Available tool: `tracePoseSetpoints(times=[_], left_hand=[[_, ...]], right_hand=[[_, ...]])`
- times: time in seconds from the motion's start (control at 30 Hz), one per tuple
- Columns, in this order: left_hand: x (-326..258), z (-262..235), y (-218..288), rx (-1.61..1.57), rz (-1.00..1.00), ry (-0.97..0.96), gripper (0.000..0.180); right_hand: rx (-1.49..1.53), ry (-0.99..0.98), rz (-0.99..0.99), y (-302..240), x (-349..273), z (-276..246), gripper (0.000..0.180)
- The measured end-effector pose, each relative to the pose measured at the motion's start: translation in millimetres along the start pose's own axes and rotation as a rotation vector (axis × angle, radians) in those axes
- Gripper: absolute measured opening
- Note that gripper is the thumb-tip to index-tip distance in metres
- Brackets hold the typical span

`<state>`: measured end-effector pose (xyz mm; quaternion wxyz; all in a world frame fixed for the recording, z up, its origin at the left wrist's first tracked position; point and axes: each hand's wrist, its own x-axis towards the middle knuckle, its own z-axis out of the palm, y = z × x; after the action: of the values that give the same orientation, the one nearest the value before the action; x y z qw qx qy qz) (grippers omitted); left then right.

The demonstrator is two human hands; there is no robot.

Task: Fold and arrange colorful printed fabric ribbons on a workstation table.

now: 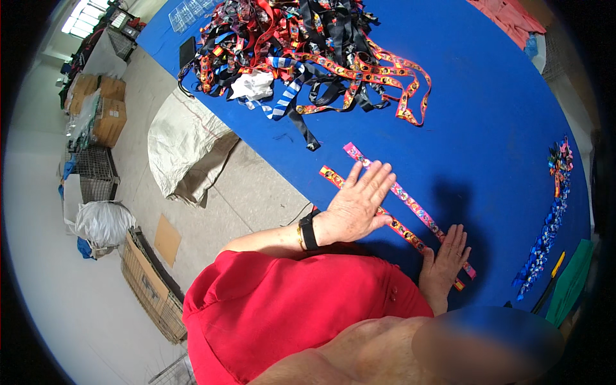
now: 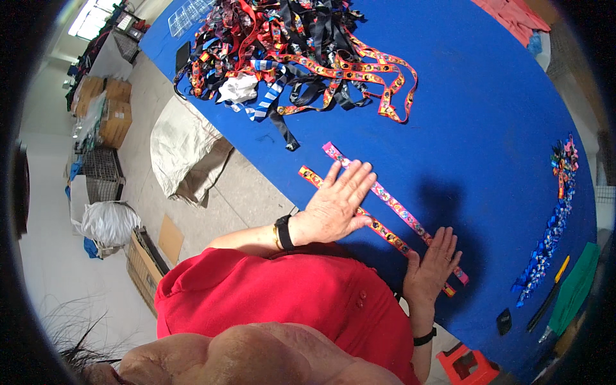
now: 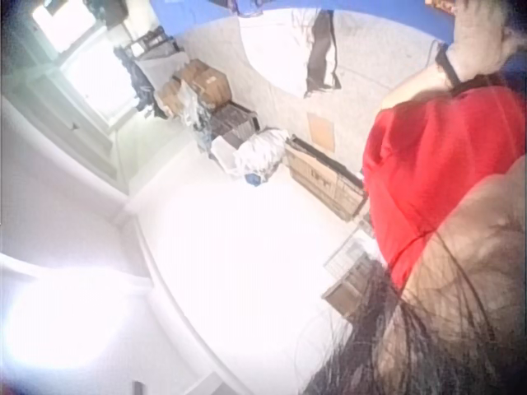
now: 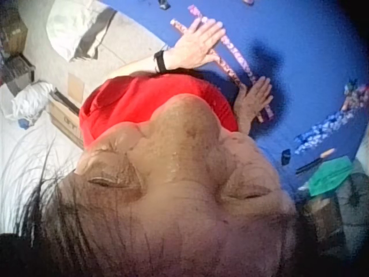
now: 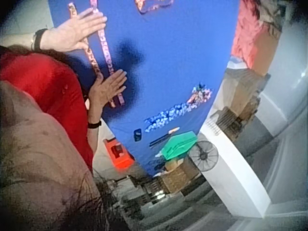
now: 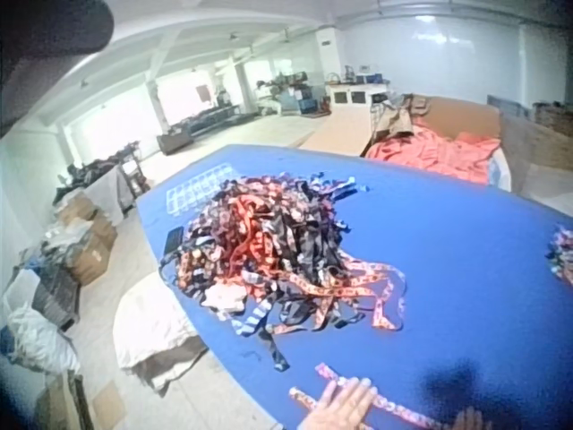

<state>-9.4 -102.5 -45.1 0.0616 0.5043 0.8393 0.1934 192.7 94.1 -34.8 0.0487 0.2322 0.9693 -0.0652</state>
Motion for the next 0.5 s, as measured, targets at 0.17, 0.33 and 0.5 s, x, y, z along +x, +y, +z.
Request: tracePoseSetpoints(times=[0.17, 0.33, 0.5], left_hand=[[0, -3, -22, 0.069, -0.105, 0.048, 0.087], [0, -6, -31, 0.134, -0.199, 0.069, 0.090], [-1, -10, -39, 0.168, -0.252, 0.076, 0.088]], right_hand=[[-0.027, 0.077, 0.162, 32, -16, 7, 0.069], [-0.024, 0.111, 0.252, 54, -24, 12, 0.067], [-0.051, 0.133, 0.345, 68, -33, 13, 0.067]])
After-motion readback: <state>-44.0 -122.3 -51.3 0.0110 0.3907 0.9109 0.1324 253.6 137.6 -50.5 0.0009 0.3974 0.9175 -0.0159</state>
